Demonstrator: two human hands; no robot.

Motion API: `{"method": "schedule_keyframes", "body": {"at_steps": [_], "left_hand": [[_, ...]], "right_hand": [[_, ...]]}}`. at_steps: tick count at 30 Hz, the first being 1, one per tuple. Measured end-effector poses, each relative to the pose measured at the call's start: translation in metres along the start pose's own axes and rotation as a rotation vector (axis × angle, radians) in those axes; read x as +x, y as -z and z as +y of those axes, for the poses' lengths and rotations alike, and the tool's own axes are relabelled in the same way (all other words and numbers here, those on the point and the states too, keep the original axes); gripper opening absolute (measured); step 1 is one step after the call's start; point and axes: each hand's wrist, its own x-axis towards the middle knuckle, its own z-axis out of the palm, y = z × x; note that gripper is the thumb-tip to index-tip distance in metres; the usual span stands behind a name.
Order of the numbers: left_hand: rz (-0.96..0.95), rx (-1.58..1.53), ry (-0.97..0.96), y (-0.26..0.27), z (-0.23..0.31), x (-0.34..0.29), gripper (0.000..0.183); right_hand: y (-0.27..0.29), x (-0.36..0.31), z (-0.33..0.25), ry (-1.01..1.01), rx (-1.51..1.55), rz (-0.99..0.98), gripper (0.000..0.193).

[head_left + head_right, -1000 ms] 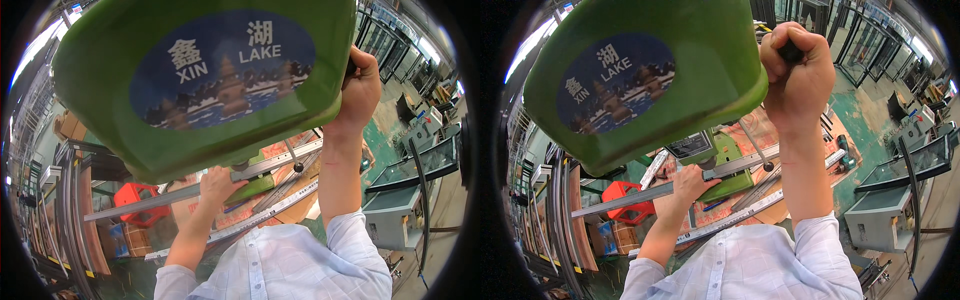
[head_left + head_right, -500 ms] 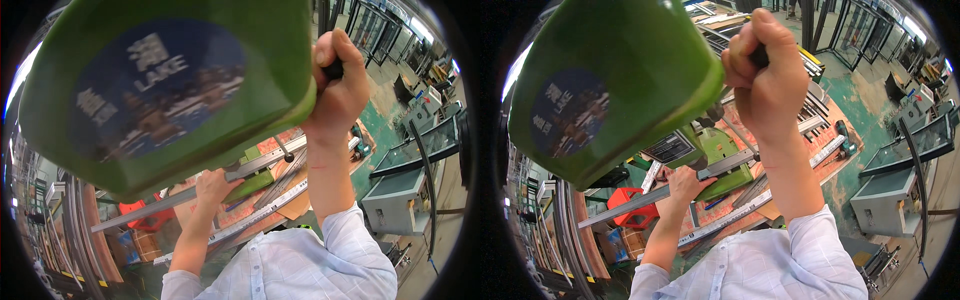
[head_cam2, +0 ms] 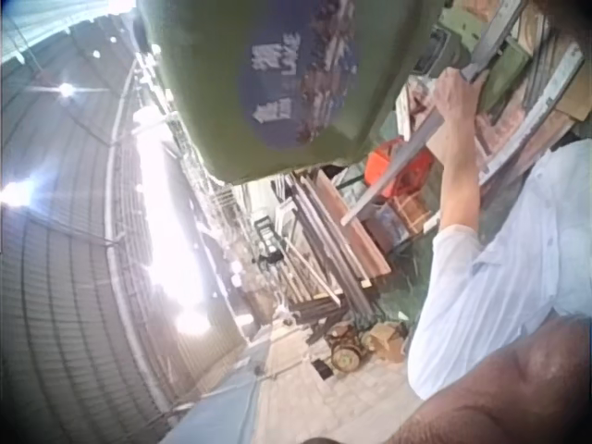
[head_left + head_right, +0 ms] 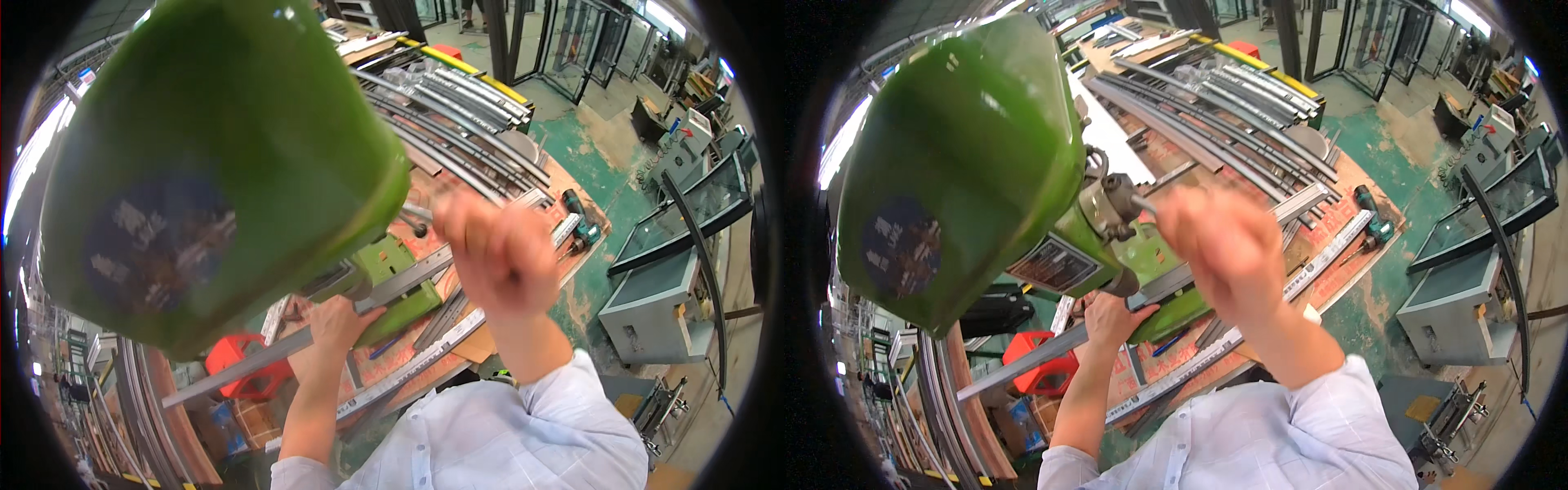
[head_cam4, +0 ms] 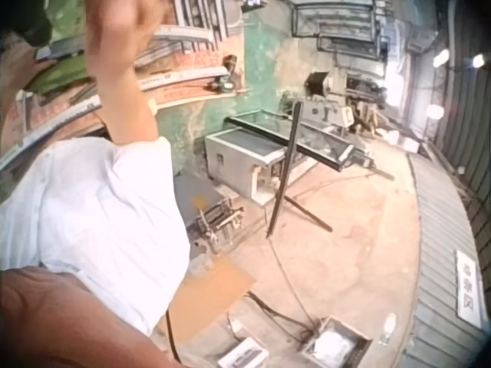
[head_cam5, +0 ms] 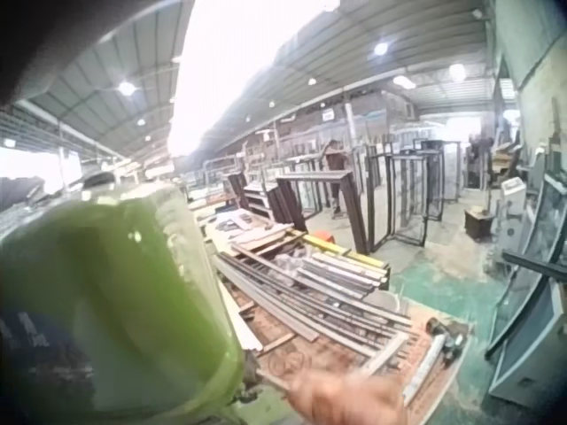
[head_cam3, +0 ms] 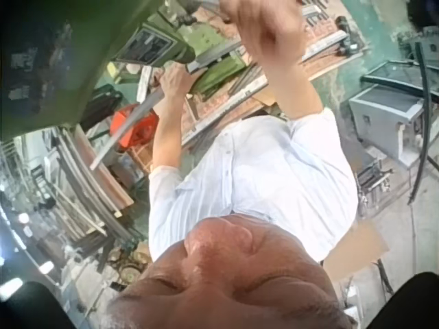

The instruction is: Drilling holes into aluminum or metal profiles using a bench drill press in a factory setting.

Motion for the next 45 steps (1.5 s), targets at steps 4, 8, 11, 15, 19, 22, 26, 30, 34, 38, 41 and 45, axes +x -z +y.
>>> {"method": "schedule_keyframes", "body": {"at_steps": [4, 8, 11, 15, 19, 22, 26, 30, 34, 38, 41, 45], "left_hand": [[-0.105, 0.212, 0.076, -0.005, 0.001, 0.001, 0.073], [-0.082, 0.128, 0.043, -0.005, 0.002, 0.002, 0.066], [0.094, 0.013, -0.065, -0.003, 0.002, 0.000, 0.060], [-0.027, -0.028, 0.027, -0.001, 0.002, -0.001, 0.064], [0.001, -0.039, 0.013, -0.003, 0.001, -0.001, 0.064], [0.002, -0.012, 0.017, -0.005, -0.002, -0.002, 0.065], [0.018, 0.004, 0.010, -0.009, -0.003, -0.002, 0.065], [0.101, 0.025, -0.072, -0.007, -0.002, -0.002, 0.065], [0.099, -0.008, -0.041, -0.006, -0.001, -0.003, 0.063], [0.104, 0.097, -0.029, -0.009, -0.003, -0.002, 0.064], [0.152, 0.069, -0.053, -0.014, -0.007, -0.002, 0.067], [0.185, 0.095, -0.079, -0.020, -0.010, -0.002, 0.069]], "right_hand": [[0.008, -0.046, -0.020, -0.117, -0.260, 0.084, 0.034], [0.004, -0.047, -0.053, -0.281, -0.661, 0.028, 0.032], [-0.005, -0.035, -0.078, -0.390, -1.185, -0.193, 0.035], [-0.026, -0.021, -0.083, -0.679, -1.736, -0.587, 0.031], [-0.033, -0.004, -0.064, -0.813, -1.829, -0.673, 0.021], [-0.028, 0.001, -0.052, -0.830, -1.756, -0.540, 0.026], [-0.017, -0.012, -0.048, -0.798, -1.688, -0.453, 0.031], [-0.002, -0.027, -0.040, -0.784, -1.637, -0.376, 0.031], [0.018, -0.050, -0.022, -0.594, -1.563, -0.282, 0.025], [0.044, -0.071, 0.030, -0.588, -1.541, -0.190, 0.019], [0.066, -0.085, 0.063, -0.459, -1.491, -0.037, 0.018], [0.097, -0.080, 0.097, -0.458, -1.389, -0.070, 0.021]]}}
